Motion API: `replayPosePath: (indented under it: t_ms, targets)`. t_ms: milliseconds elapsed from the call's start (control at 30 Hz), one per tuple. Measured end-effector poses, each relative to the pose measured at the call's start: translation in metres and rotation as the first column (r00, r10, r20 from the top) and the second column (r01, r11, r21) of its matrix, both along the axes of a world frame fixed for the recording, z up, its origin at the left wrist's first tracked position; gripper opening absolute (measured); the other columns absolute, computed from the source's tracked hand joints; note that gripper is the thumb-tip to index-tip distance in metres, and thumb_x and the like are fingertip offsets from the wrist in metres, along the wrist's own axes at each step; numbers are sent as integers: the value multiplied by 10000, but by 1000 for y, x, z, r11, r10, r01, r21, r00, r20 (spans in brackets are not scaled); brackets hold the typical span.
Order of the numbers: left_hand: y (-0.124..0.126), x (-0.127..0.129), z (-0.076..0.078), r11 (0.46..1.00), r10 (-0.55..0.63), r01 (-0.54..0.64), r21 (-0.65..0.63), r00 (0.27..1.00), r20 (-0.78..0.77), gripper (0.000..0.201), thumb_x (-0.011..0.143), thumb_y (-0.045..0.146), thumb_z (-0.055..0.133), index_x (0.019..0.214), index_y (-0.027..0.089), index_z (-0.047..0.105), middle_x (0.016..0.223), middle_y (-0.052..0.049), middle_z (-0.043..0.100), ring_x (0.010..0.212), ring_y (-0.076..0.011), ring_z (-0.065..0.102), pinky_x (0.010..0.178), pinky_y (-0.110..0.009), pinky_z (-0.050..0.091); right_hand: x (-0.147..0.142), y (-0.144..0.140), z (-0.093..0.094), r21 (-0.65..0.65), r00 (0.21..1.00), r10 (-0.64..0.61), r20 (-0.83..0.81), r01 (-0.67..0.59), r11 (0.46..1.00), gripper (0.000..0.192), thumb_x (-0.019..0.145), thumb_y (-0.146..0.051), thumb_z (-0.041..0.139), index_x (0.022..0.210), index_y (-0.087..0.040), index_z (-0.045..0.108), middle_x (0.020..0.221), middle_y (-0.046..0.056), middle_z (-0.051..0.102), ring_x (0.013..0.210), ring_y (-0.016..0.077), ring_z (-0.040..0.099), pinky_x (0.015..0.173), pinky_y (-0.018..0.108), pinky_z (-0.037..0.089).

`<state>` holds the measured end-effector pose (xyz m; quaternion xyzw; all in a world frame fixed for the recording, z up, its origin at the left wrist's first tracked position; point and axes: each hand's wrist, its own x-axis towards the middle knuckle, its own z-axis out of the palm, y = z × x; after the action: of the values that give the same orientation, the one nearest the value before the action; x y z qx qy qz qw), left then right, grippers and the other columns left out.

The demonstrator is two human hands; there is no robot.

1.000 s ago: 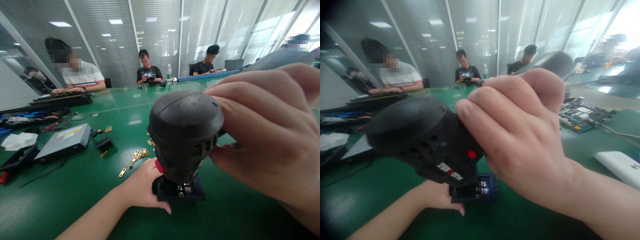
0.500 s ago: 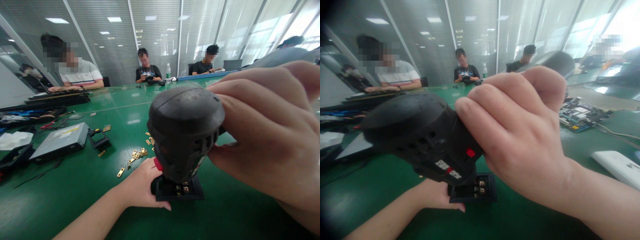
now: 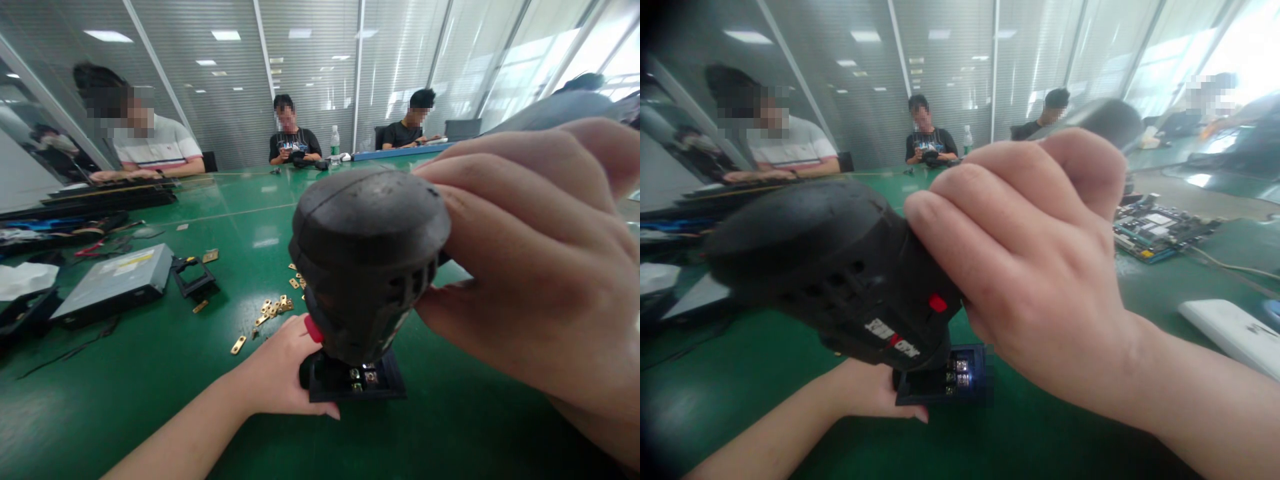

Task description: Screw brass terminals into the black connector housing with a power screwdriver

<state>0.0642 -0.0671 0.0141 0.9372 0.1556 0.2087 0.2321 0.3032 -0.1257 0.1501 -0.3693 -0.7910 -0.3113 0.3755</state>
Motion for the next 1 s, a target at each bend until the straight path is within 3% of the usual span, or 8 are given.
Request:
replayPosePath:
  t_ms: [433, 1000]
  targets:
    - [-3, -1, -2, 1000, 13, -13, -23, 1000, 8, 808, 665, 624, 806, 1339, 240, 577, 1391, -133, 588, 1232, -350, 566, 1032, -456, 463, -1, 3, -2, 73, 998, -43, 53, 39, 997, 178, 999, -113, 477, 1035, -97, 650, 1052, 88, 656, 1119, 303, 582, 955, 381, 453]
    - [-4, -2, -2, 999, 14, -13, -43, 1000, 13, 770, 665, 601, 817, 1307, 237, 597, 1355, -131, 612, 1198, -341, 589, 1019, -455, 474, 0, 1, -1, 50, 997, -25, 70, 21, 999, 191, 998, -77, 485, 1081, -77, 657, 1079, 97, 654, 1139, 298, 577, 985, 368, 442]
